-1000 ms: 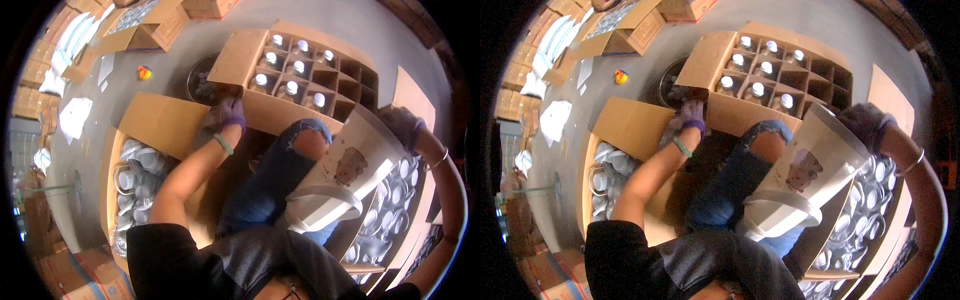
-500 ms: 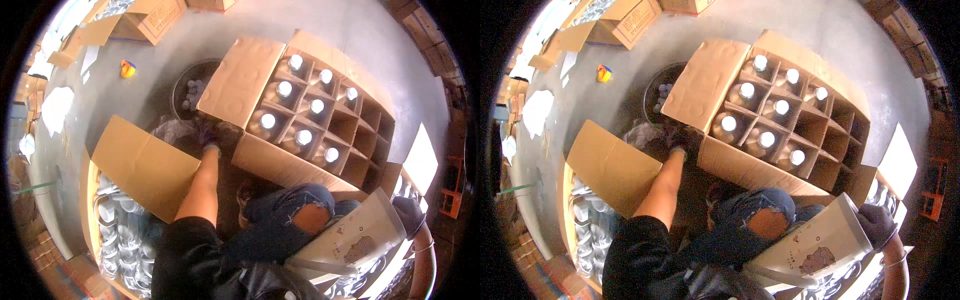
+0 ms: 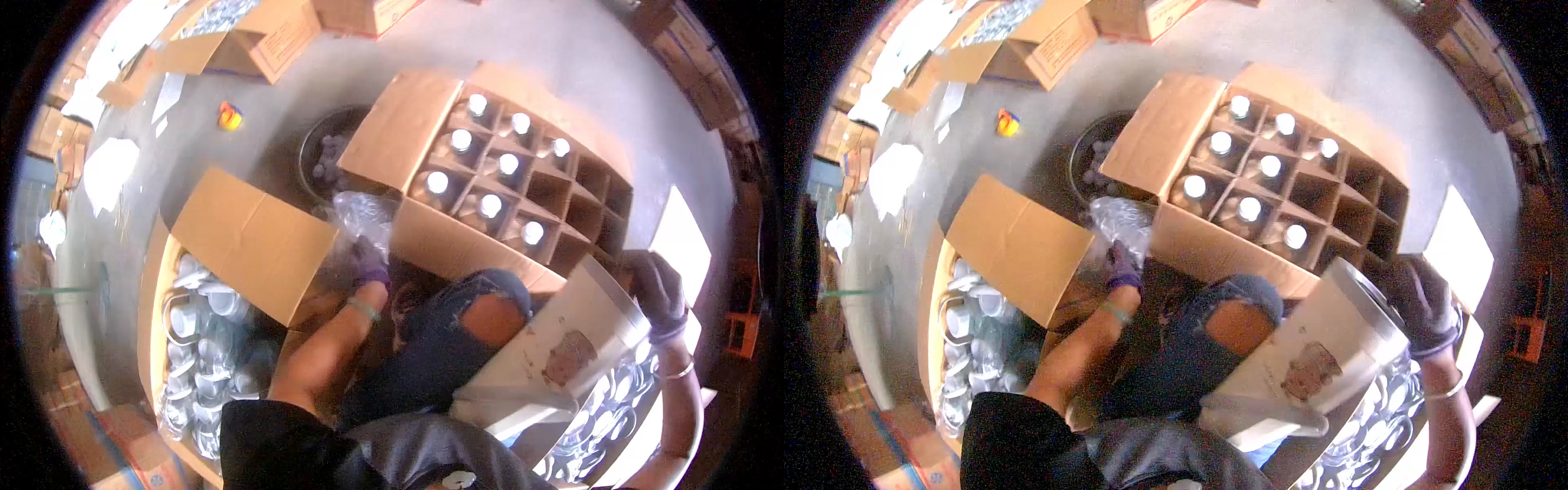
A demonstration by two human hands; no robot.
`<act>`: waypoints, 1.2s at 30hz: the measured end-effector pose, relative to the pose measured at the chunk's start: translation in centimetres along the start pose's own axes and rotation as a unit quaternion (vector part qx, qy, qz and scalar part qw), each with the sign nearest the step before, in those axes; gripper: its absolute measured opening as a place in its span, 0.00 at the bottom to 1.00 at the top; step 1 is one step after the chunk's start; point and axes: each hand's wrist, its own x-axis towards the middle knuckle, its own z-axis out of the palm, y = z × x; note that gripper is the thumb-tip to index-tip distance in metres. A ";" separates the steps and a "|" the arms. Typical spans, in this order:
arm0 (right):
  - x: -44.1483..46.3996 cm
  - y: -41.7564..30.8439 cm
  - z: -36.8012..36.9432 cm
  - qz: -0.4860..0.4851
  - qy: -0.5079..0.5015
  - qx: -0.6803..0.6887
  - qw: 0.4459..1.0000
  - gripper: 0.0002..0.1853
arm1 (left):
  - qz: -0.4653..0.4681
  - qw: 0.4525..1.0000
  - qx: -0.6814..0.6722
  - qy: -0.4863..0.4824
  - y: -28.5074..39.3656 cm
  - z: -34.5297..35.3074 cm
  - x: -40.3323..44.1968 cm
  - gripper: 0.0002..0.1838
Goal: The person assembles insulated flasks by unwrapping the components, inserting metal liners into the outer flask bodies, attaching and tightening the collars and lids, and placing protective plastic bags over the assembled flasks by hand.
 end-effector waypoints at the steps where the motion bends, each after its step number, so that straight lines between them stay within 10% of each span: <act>1: -0.7 0.6 -0.3 -0.033 0.038 0.027 0.998 0.13 | 0.018 0.997 -0.003 -0.069 4.3 1.2 -3.6 0.24; 5: -4.4 -4.8 -1.7 -0.304 0.148 -0.185 0.923 0.18 | 0.326 0.852 0.128 -0.388 20.3 3.9 -16.6 0.20; 8: -8.0 -8.2 -2.8 -0.426 0.137 -0.094 0.889 0.45 | 0.126 0.765 -0.075 -0.627 30.6 7.3 -26.0 0.13; 11: -4.4 -6.8 -2.8 -0.547 0.111 -0.053 0.828 0.61 | 0.193 0.677 -0.062 -0.708 37.4 12.3 -30.8 0.14; 14: -5.4 -10.6 -4.2 -0.325 -0.025 0.260 0.909 0.15 | 0.270 0.550 -0.057 -0.788 42.4 17.3 -34.4 0.15; 16: -2.8 -9.2 -6.7 -0.299 0.011 0.374 0.878 0.16 | 0.258 0.579 -0.096 -0.768 42.8 19.1 -35.3 0.17; 17: -2.3 -8.4 -7.7 -0.282 0.003 0.430 0.858 0.19 | 0.282 0.688 -0.126 -0.657 43.4 20.0 -34.1 0.17; 21: -2.8 -9.8 -6.9 -0.243 0.023 0.385 0.890 0.26 | 0.217 0.592 -0.156 -0.760 42.0 23.5 -25.6 0.15; 22: -2.8 -10.7 -5.9 -0.271 -0.007 0.323 0.907 0.29 | 0.556 0.563 0.059 -0.608 40.7 24.1 -26.9 0.13; 24: 0.0 -10.0 -4.2 -0.371 -0.034 0.285 0.883 0.40 | 0.794 0.427 0.268 -0.339 37.5 24.4 -29.3 0.10; 28: 4.0 -6.8 -3.9 -0.443 -0.049 0.334 0.830 0.47 | 0.515 0.679 0.157 -0.498 34.7 23.0 -31.5 0.11; 31: 7.1 -3.5 -4.6 -0.351 0.050 0.156 0.922 0.39 | 0.571 0.676 0.236 -0.402 33.2 21.8 -27.0 0.13; 33: 9.0 0.0 -4.8 -0.303 0.113 0.183 0.928 0.39 | 0.361 0.871 -0.020 -0.332 33.2 22.2 -20.1 0.16; 36: 8.7 0.2 -5.0 -0.115 0.134 0.274 0.945 0.38 | 0.157 0.954 -0.065 -0.246 39.3 22.5 -4.2 0.52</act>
